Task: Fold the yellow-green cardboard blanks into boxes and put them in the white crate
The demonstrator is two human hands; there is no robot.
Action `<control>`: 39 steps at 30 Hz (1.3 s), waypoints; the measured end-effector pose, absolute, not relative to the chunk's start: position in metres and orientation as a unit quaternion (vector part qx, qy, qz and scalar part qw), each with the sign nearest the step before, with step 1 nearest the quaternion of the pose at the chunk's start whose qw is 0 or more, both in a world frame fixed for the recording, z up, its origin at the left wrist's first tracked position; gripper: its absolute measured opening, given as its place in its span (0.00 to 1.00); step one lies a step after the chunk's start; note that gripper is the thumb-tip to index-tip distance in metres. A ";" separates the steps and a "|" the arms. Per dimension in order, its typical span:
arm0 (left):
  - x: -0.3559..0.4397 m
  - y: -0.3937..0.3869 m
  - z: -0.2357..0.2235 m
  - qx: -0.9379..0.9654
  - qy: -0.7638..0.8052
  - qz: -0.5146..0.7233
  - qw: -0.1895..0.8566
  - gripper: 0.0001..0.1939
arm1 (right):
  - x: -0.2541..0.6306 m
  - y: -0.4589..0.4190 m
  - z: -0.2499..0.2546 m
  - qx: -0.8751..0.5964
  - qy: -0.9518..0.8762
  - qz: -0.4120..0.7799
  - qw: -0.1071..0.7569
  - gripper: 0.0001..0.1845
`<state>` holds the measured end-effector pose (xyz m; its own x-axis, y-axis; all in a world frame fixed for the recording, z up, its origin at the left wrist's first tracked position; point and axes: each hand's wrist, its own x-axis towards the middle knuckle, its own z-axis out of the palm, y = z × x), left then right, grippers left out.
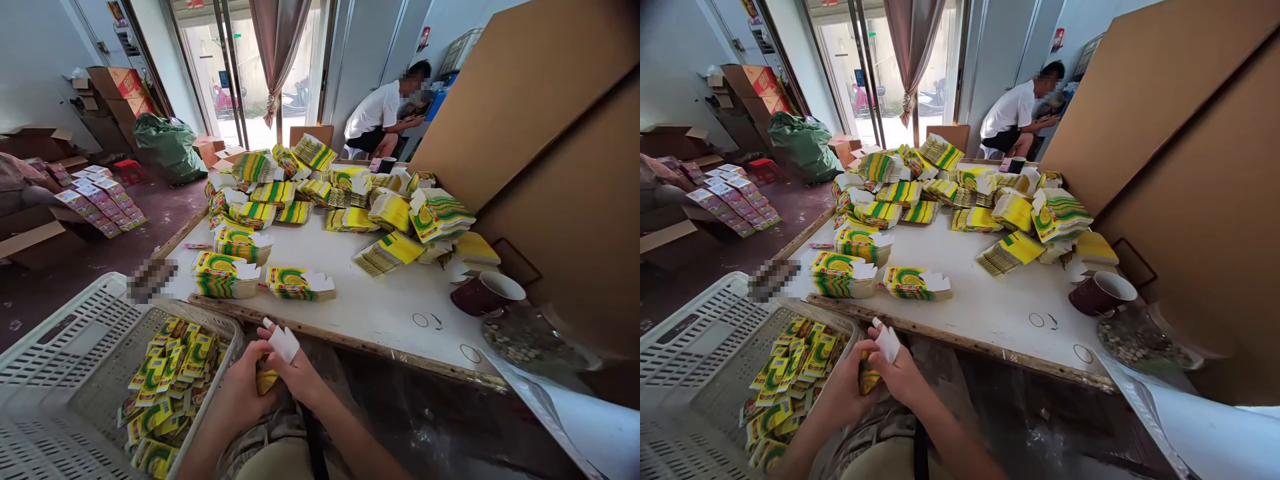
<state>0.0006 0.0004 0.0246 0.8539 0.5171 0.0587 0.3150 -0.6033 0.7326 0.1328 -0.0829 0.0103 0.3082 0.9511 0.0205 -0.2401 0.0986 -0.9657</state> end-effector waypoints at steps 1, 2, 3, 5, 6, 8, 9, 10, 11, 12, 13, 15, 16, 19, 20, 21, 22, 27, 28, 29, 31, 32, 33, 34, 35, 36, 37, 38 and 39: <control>0.002 0.002 0.023 0.878 0.251 0.125 0.389 0.27 | 0.133 -0.085 0.011 -0.507 -0.408 0.426 0.628 0.39; 0.003 0.003 0.020 0.871 0.263 0.128 0.395 0.31 | 0.132 -0.086 0.013 -0.527 -0.458 0.388 0.601 0.36; 0.003 0.004 0.017 0.866 0.271 0.143 0.395 0.33 | 0.132 -0.088 0.015 -0.546 -0.507 0.350 0.568 0.32; 0.005 0.008 0.011 0.863 0.277 0.193 0.376 0.36 | 0.132 -0.088 0.018 -0.574 -0.575 0.288 0.508 0.28; 0.004 0.010 0.009 0.863 0.280 0.222 0.357 0.36 | 0.133 -0.088 0.018 -0.583 -0.588 0.265 0.494 0.27; 0.002 0.015 0.007 0.870 0.289 0.262 0.302 0.31 | 0.137 -0.086 0.019 -0.598 -0.579 0.227 0.506 0.25; 0.000 0.017 0.007 0.876 0.292 0.268 0.273 0.29 | 0.140 -0.086 0.019 -0.603 -0.566 0.213 0.520 0.23; -0.003 0.019 0.007 0.884 0.292 0.268 0.250 0.26 | 0.142 -0.086 0.019 -0.605 -0.558 0.205 0.530 0.21; -0.006 0.021 0.008 0.890 0.291 0.262 0.234 0.24 | 0.144 -0.086 0.019 -0.606 -0.557 0.204 0.530 0.20; -0.009 0.023 0.009 0.895 0.288 0.256 0.224 0.24 | 0.146 -0.087 0.019 -0.606 -0.566 0.211 0.518 0.19; -0.012 0.023 0.011 0.897 0.287 0.252 0.221 0.24 | 0.148 -0.088 0.019 -0.606 -0.581 0.222 0.496 0.20; -0.015 0.024 0.014 0.897 0.286 0.251 0.225 0.25 | 0.150 -0.091 0.021 -0.613 -0.608 0.240 0.445 0.21; -0.016 0.024 0.017 0.898 0.285 0.247 0.229 0.25 | 0.152 -0.092 0.022 -0.618 -0.613 0.243 0.428 0.19; -0.016 0.025 0.027 0.901 0.277 0.220 0.252 0.24 | 0.161 -0.094 0.027 -0.616 -0.620 0.254 0.415 0.12; -0.014 0.025 0.030 0.902 0.273 0.212 0.257 0.23 | 0.164 -0.095 0.030 -0.609 -0.625 0.261 0.413 0.11; -0.013 0.026 0.033 0.904 0.268 0.207 0.259 0.23 | 0.166 -0.095 0.032 -0.604 -0.627 0.268 0.412 0.10; -0.011 0.026 0.035 0.906 0.263 0.206 0.258 0.23 | 0.168 -0.094 0.033 -0.605 -0.621 0.272 0.418 0.10; -0.002 0.027 0.031 0.903 0.263 0.231 0.249 0.25 | 0.153 -0.084 0.028 -0.632 -0.505 0.257 0.529 0.22; -0.003 0.027 0.028 0.901 0.270 0.228 0.252 0.25 | 0.151 -0.082 0.026 -0.629 -0.493 0.266 0.539 0.29; -0.005 0.029 0.025 0.899 0.277 0.220 0.258 0.25 | 0.151 -0.079 0.024 -0.624 -0.491 0.281 0.539 0.37; -0.015 0.038 0.020 0.893 0.304 0.200 0.264 0.26 | 0.160 -0.073 0.023 -0.618 -0.503 0.290 0.530 0.48; -0.023 0.044 0.018 0.889 0.328 0.190 0.258 0.26 | 0.170 -0.070 0.023 -0.632 -0.508 0.268 0.521 0.49; -0.033 0.053 0.016 0.883 0.360 0.179 0.242 0.27 | 0.182 -0.065 0.024 -0.657 -0.507 0.228 0.510 0.47; -0.045 0.062 0.014 0.876 0.397 0.168 0.215 0.28 | 0.196 -0.060 0.025 -0.689 -0.496 0.176 0.499 0.42; -0.058 0.072 0.013 0.867 0.438 0.156 0.178 0.31 | 0.211 -0.054 0.025 -0.728 -0.478 0.121 0.477 0.35; -0.070 0.081 0.011 0.855 0.480 0.141 0.134 0.35 | 0.225 -0.048 0.025 -0.752 -0.459 0.091 0.464 0.29; -0.082 0.089 0.010 0.839 0.520 0.128 0.091 0.40 | 0.238 -0.042 0.023 -0.768 -0.447 0.075 0.453 0.25; -0.093 0.095 0.008 0.821 0.555 0.117 0.060 0.44 | 0.248 -0.037 0.021 -0.779 -0.439 0.070 0.443 0.21; -0.102 0.100 0.006 0.807 0.578 0.109 0.043 0.47 | 0.256 -0.032 0.018 -0.784 -0.435 0.072 0.436 0.18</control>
<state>-0.1017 0.0997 0.0056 0.3075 0.9430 0.1273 0.9243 -0.3278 0.1953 0.2562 -0.0317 0.0180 0.6112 0.7450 0.2672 0.6198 -0.2406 -0.7469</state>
